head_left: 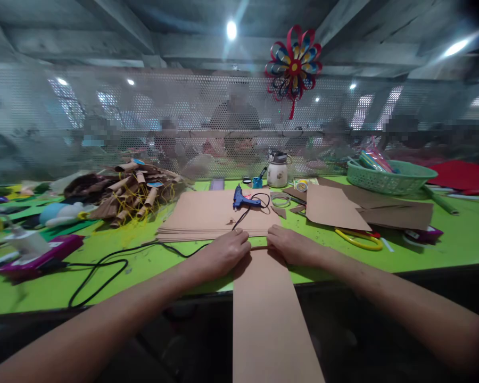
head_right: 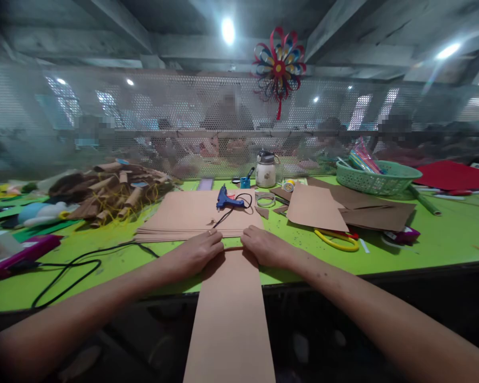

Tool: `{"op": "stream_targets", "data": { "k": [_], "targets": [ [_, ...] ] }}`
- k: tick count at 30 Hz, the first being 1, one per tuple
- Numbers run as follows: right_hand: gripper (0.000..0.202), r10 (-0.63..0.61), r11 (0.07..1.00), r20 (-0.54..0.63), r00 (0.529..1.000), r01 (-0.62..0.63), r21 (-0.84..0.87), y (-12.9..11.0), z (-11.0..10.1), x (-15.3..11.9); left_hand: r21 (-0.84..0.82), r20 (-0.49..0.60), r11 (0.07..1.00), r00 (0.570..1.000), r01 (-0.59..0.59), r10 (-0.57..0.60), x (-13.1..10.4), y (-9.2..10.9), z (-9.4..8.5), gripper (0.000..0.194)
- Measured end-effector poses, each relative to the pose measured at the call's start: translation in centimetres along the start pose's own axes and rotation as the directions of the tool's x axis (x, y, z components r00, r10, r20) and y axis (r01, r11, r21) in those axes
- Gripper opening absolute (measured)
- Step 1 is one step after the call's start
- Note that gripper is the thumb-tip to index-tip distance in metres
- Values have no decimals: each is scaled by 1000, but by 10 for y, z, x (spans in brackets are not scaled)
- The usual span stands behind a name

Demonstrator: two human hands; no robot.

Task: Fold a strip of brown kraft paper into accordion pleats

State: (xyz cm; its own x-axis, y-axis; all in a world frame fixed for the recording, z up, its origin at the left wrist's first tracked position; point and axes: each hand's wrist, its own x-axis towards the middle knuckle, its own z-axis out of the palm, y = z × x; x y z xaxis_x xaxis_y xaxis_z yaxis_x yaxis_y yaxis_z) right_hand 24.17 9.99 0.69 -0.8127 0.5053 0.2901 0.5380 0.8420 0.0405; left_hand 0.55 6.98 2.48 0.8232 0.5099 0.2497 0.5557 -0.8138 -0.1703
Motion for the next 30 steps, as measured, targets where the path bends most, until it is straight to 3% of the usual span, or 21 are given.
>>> {"op": "stream_targets", "data": {
  "k": [6,9,14,20,25,30],
  "targets": [
    [11,-120,979,55,991,127,-162,-6,-6,-1,94,53,986,989,-140,136,-3,4,-6,18],
    [12,-150,956,92,984,168,-239,-11,-9,-2,88,77,988,990,-128,122,-7,8,-9,18],
    [12,-126,950,94,988,148,-275,-20,-9,-2,-81,58,992,994,101,-96,-3,1,-10,26],
    [14,-83,942,91,992,108,-317,-28,-8,-3,-230,183,878,905,420,-385,35,-13,-6,34],
    [15,-38,973,-74,997,20,-232,-24,-1,-11,-339,279,788,855,514,-438,41,-6,-3,29],
    [20,-52,991,-260,964,18,-129,-18,9,-16,-508,302,736,892,448,-335,31,-8,-9,38]
  ]
}}
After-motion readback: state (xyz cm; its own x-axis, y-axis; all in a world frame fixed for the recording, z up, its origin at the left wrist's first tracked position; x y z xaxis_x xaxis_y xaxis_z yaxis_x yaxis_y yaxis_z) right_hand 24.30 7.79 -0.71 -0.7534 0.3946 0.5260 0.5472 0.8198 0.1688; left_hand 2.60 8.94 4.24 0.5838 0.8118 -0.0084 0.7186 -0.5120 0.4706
